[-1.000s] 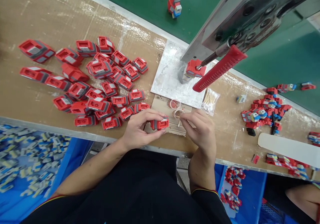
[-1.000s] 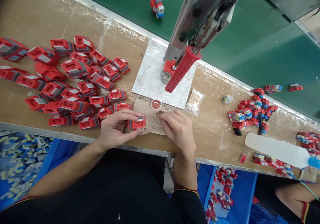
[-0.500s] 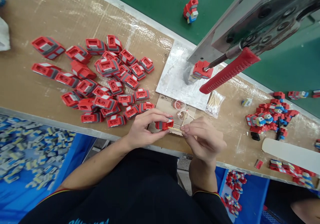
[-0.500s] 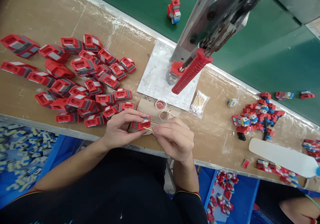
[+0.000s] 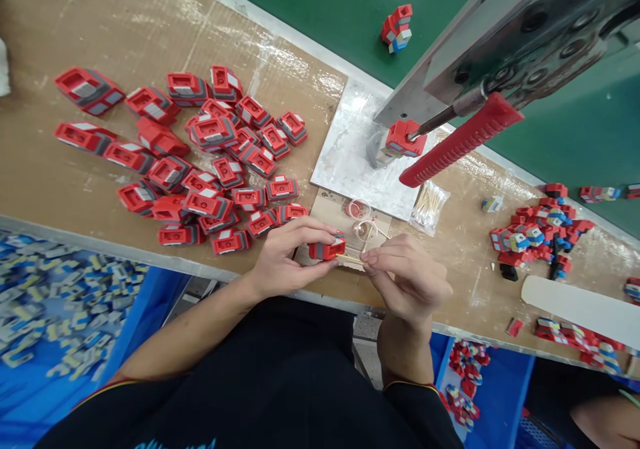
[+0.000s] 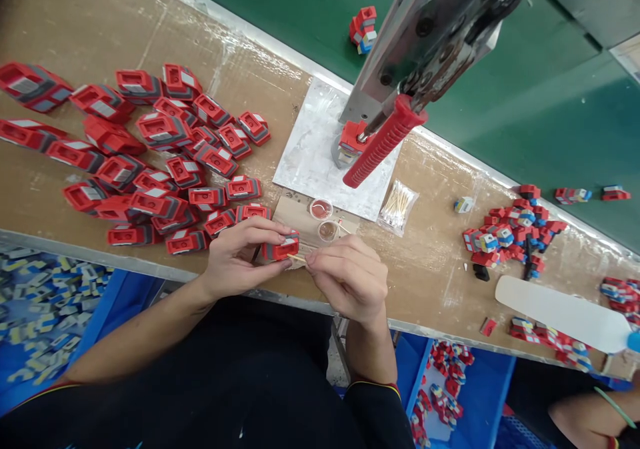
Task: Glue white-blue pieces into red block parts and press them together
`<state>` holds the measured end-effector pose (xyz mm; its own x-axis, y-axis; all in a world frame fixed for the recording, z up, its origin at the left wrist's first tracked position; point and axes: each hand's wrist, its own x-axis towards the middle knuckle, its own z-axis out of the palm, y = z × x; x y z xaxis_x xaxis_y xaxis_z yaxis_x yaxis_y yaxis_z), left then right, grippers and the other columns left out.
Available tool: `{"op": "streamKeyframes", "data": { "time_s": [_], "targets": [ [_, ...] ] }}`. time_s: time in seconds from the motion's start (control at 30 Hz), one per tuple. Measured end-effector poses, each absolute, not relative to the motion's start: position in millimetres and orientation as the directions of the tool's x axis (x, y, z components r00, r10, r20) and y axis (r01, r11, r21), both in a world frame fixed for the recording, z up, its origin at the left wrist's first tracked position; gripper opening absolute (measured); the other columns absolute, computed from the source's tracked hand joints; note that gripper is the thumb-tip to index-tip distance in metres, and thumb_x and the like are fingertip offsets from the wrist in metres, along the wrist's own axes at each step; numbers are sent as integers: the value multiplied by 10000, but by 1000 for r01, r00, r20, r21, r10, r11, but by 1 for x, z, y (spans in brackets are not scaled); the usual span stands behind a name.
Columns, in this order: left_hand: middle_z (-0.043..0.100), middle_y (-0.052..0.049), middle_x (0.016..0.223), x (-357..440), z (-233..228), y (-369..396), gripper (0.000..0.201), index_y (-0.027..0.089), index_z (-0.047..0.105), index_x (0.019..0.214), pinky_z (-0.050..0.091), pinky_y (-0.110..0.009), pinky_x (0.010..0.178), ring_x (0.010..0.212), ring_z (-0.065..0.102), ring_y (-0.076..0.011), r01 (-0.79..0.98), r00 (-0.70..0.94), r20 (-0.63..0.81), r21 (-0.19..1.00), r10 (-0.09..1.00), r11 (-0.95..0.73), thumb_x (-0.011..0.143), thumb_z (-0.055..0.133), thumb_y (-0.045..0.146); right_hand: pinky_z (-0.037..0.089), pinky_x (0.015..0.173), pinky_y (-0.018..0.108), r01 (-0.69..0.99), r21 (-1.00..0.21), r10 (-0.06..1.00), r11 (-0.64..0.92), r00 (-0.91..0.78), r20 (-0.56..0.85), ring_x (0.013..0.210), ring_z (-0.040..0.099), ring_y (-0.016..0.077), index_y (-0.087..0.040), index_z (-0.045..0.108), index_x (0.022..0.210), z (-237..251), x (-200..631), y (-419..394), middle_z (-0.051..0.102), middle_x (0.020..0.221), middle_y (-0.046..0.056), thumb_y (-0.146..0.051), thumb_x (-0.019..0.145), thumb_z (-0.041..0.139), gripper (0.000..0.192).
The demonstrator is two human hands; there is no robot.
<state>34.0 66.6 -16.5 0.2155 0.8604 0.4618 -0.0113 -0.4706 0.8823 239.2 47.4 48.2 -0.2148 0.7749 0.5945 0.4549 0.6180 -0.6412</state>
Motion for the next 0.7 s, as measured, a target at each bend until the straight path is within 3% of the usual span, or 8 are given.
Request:
{"op": "streamKeyframes", "data": {
  "time_s": [0.33, 0.5, 0.7],
  "targets": [
    [813, -87, 1009, 32, -15, 67, 253, 205, 785, 1047, 676, -289, 792, 868, 798, -190, 11, 209, 450, 887, 868, -462, 824, 905, 218, 589, 558, 325, 484, -631, 780, 607, -207, 591, 630, 757, 182, -266, 770, 1115, 49, 244, 48, 832, 805, -9, -13, 898, 722, 337],
    [806, -83, 1000, 33, -15, 66, 245, 207, 781, 1040, 672, -285, 787, 858, 792, -184, 0, 209, 443, 891, 872, -453, 833, 906, 244, 577, 556, 328, 473, -637, 765, 609, -139, 629, 637, 761, 187, -249, 768, 1070, 46, 243, 48, 825, 794, 3, -27, 906, 725, 279],
    [810, -77, 1002, 34, -17, 66, 261, 208, 787, 1045, 669, -281, 787, 854, 791, -180, -29, 190, 448, 892, 873, -451, 816, 913, 224, 589, 585, 320, 472, -631, 772, 616, -202, 603, 667, 765, 172, -223, 739, 1020, 44, 243, 49, 829, 818, 11, -14, 914, 725, 235]
  ]
}}
